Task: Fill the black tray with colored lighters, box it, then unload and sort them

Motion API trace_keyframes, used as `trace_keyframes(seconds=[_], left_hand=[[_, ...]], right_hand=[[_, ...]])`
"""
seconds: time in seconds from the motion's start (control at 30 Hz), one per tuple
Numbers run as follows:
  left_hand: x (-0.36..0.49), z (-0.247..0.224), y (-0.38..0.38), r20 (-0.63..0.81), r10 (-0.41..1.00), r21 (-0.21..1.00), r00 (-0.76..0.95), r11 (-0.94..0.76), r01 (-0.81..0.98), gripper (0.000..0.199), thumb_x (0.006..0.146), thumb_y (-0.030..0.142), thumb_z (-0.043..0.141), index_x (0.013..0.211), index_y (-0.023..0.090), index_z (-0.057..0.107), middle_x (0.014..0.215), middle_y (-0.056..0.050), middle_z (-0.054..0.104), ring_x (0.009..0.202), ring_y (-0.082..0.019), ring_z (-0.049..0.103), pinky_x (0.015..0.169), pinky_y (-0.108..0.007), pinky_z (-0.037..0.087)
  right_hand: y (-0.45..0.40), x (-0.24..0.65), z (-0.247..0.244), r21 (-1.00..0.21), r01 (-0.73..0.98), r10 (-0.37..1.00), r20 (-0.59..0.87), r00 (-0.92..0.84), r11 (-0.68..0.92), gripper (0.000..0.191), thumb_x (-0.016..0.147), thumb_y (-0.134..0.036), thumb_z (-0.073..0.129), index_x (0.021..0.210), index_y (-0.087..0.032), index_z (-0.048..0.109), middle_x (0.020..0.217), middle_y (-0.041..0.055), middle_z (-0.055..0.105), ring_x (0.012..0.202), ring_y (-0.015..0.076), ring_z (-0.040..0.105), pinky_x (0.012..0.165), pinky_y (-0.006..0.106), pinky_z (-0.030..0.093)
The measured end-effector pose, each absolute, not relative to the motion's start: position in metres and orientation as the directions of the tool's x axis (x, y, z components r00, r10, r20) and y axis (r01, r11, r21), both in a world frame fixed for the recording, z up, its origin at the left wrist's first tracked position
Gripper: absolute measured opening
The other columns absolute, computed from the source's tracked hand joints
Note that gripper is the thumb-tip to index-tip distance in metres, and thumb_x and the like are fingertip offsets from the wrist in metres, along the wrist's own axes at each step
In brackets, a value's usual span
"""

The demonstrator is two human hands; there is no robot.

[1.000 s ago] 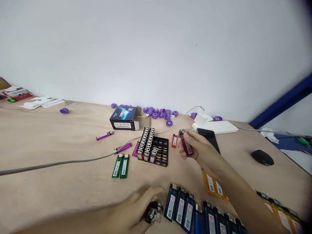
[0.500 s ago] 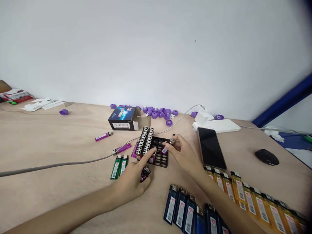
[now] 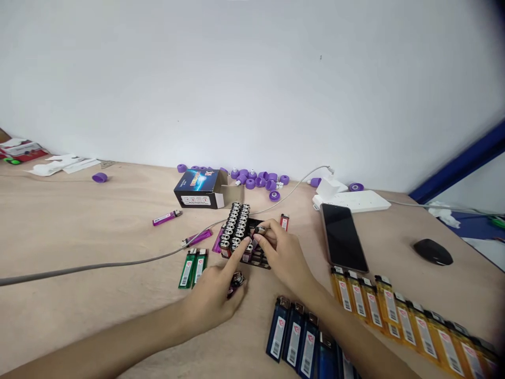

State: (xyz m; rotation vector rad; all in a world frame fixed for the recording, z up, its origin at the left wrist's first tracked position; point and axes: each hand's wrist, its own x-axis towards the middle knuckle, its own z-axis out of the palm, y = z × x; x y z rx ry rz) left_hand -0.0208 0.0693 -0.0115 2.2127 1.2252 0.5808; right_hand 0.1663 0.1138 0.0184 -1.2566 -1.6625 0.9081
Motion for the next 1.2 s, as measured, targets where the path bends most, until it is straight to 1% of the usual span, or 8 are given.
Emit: trace_keyframes(seconds=[0.1, 0.23, 0.4, 0.57, 0.73, 0.9, 1.1, 1.2], left_hand=[[-0.021, -0.011, 0.070, 0.137, 0.844, 0.619, 0.519, -0.482, 0.620, 0.083, 0.090, 0.021, 0.046, 0.159, 0.020, 0.000, 0.078, 0.000, 0.068, 0.063, -0.019, 0.062, 0.062, -0.026, 0.048], [-0.021, -0.012, 0.070, 0.177, 0.829, 0.592, 0.531, -0.520, 0.616, 0.083, 0.090, 0.020, 0.046, 0.159, 0.018, 0.000, 0.071, 0.002, 0.064, 0.056, -0.017, 0.058, 0.057, -0.024, 0.044], [-0.022, -0.014, 0.068, 0.221, 0.814, 0.577, 0.537, -0.553, 0.601, 0.083, 0.090, 0.017, 0.044, 0.159, 0.019, -0.002, 0.071, 0.001, 0.061, 0.059, -0.018, 0.058, 0.057, -0.025, 0.044], [-0.023, -0.010, 0.067, 0.248, 0.796, 0.543, 0.552, -0.586, 0.601, 0.081, 0.090, 0.016, 0.042, 0.158, 0.020, -0.003, 0.064, 0.004, 0.055, 0.050, -0.017, 0.051, 0.051, -0.024, 0.038], [-0.024, -0.012, 0.066, 0.259, 0.787, 0.493, 0.560, -0.606, 0.624, 0.082, 0.092, 0.017, 0.042, 0.158, 0.017, -0.007, 0.067, 0.002, 0.059, 0.054, -0.018, 0.055, 0.052, -0.025, 0.040], [-0.024, -0.015, 0.065, 0.255, 0.787, 0.457, 0.562, -0.610, 0.648, 0.085, 0.091, 0.017, 0.043, 0.157, 0.015, -0.011, 0.068, 0.001, 0.064, 0.055, -0.019, 0.059, 0.053, -0.025, 0.043], [-0.023, -0.013, 0.066, 0.249, 0.794, 0.474, 0.554, -0.599, 0.646, 0.083, 0.092, 0.019, 0.043, 0.157, 0.016, -0.009, 0.065, 0.002, 0.062, 0.054, -0.019, 0.058, 0.052, -0.025, 0.041], [-0.023, -0.012, 0.066, 0.275, 0.788, 0.547, 0.550, -0.599, 0.584, 0.082, 0.093, 0.019, 0.042, 0.157, 0.019, -0.008, 0.075, 0.000, 0.065, 0.059, -0.019, 0.059, 0.055, -0.026, 0.043]], right_hand=[[0.113, 0.165, 0.017, -0.874, 0.406, 0.963, 0.219, -0.160, 0.266, 0.005, 0.090, -0.023, 0.050, 0.094, -0.024, 0.053, 0.093, 0.0037, 0.076, 0.083, 0.0218, 0.072, 0.075, 0.033, 0.050], [0.113, 0.164, 0.017, -0.853, 0.433, 0.955, 0.239, -0.175, 0.293, 0.008, 0.092, -0.022, 0.048, 0.097, -0.024, 0.054, 0.088, 0.0029, 0.074, 0.083, 0.0219, 0.071, 0.076, 0.034, 0.051], [0.112, 0.163, 0.013, -0.814, 0.474, 0.940, 0.260, -0.222, 0.337, 0.016, 0.094, -0.018, 0.043, 0.105, -0.024, 0.052, 0.097, 0.0051, 0.073, 0.089, 0.0226, 0.070, 0.078, 0.035, 0.052], [0.110, 0.164, 0.011, -0.740, 0.552, 0.923, 0.297, -0.246, 0.385, 0.023, 0.095, -0.017, 0.040, 0.112, -0.024, 0.055, 0.100, 0.0064, 0.072, 0.087, 0.0237, 0.069, 0.075, 0.036, 0.051], [0.110, 0.165, 0.009, -0.684, 0.590, 0.903, 0.341, -0.261, 0.429, 0.026, 0.096, -0.017, 0.041, 0.116, -0.024, 0.056, 0.100, 0.0063, 0.072, 0.087, 0.0235, 0.069, 0.076, 0.034, 0.051], [0.110, 0.166, 0.006, -0.684, 0.577, 0.894, 0.371, -0.252, 0.446, 0.027, 0.095, -0.017, 0.042, 0.118, -0.023, 0.056, 0.106, 0.0069, 0.073, 0.091, 0.0234, 0.070, 0.079, 0.034, 0.052], [0.110, 0.166, 0.003, -0.665, 0.568, 0.874, 0.366, -0.319, 0.485, 0.033, 0.095, -0.014, 0.040, 0.122, -0.022, 0.057, 0.107, 0.0084, 0.074, 0.096, 0.0239, 0.072, 0.082, 0.036, 0.055], [0.109, 0.166, 0.003, -0.649, 0.579, 0.869, 0.351, -0.348, 0.494, 0.040, 0.096, -0.015, 0.038, 0.131, -0.020, 0.055, 0.113, 0.0102, 0.074, 0.103, 0.0247, 0.071, 0.087, 0.038, 0.056]])
